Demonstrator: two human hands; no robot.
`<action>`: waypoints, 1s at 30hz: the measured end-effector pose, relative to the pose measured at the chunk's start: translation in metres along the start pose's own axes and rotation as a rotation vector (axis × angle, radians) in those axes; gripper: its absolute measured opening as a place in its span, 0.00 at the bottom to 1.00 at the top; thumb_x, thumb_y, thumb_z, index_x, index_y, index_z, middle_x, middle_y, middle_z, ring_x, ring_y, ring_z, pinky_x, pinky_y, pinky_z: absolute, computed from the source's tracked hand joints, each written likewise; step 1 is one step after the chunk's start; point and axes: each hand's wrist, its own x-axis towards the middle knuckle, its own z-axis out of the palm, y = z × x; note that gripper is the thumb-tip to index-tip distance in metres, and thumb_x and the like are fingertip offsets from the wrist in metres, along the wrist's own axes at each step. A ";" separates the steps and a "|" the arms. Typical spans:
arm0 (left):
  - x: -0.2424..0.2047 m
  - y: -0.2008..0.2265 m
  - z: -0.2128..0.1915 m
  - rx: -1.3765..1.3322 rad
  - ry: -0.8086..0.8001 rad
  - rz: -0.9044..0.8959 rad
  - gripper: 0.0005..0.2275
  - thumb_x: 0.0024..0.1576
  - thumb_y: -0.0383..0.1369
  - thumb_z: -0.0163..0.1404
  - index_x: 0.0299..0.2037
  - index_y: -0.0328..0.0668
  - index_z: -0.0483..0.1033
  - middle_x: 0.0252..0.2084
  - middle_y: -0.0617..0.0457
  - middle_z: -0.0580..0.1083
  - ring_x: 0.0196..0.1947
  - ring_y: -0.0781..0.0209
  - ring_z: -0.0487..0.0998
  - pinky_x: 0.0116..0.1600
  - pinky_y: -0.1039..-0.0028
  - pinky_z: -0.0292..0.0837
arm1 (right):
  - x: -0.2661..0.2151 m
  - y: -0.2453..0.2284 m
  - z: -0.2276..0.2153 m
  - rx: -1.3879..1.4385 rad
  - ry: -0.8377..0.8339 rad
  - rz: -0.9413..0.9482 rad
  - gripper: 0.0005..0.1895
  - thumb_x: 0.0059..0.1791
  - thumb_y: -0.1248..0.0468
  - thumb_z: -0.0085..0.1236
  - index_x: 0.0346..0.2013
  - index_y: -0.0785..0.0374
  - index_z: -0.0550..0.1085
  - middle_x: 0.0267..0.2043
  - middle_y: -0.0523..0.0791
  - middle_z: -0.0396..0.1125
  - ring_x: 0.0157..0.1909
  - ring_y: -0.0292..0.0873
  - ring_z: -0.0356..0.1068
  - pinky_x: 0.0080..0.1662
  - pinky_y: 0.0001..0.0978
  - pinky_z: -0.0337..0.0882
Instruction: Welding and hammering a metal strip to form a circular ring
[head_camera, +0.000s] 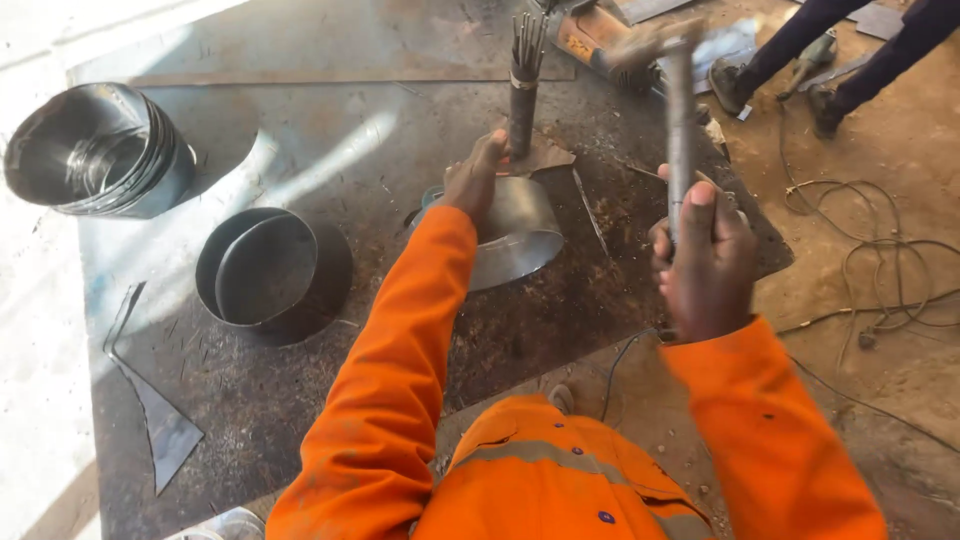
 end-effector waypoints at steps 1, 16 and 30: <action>0.000 0.001 -0.001 -0.001 -0.025 -0.010 0.42 0.56 0.69 0.24 0.74 0.52 0.57 0.69 0.55 0.69 0.76 0.37 0.50 0.79 0.53 0.24 | -0.005 -0.007 0.008 0.086 0.124 -0.044 0.34 0.62 0.43 0.24 0.63 0.63 0.71 0.19 0.41 0.61 0.16 0.32 0.58 0.20 0.19 0.62; -0.002 0.013 0.017 -0.408 -0.117 0.034 0.40 0.56 0.64 0.41 0.75 0.52 0.56 0.73 0.45 0.64 0.76 0.37 0.53 0.79 0.53 0.43 | -0.023 0.007 0.023 -0.010 -0.033 0.096 0.29 0.62 0.50 0.29 0.64 0.66 0.72 0.21 0.47 0.66 0.22 0.40 0.63 0.28 0.31 0.67; 0.026 -0.027 0.026 -0.247 -0.018 0.055 0.37 0.57 0.66 0.38 0.73 0.57 0.61 0.67 0.52 0.71 0.71 0.49 0.62 0.73 0.57 0.43 | -0.027 0.110 0.051 -0.190 -0.130 0.236 0.27 0.59 0.43 0.36 0.63 0.51 0.73 0.35 0.54 0.75 0.43 0.56 0.74 0.48 0.55 0.72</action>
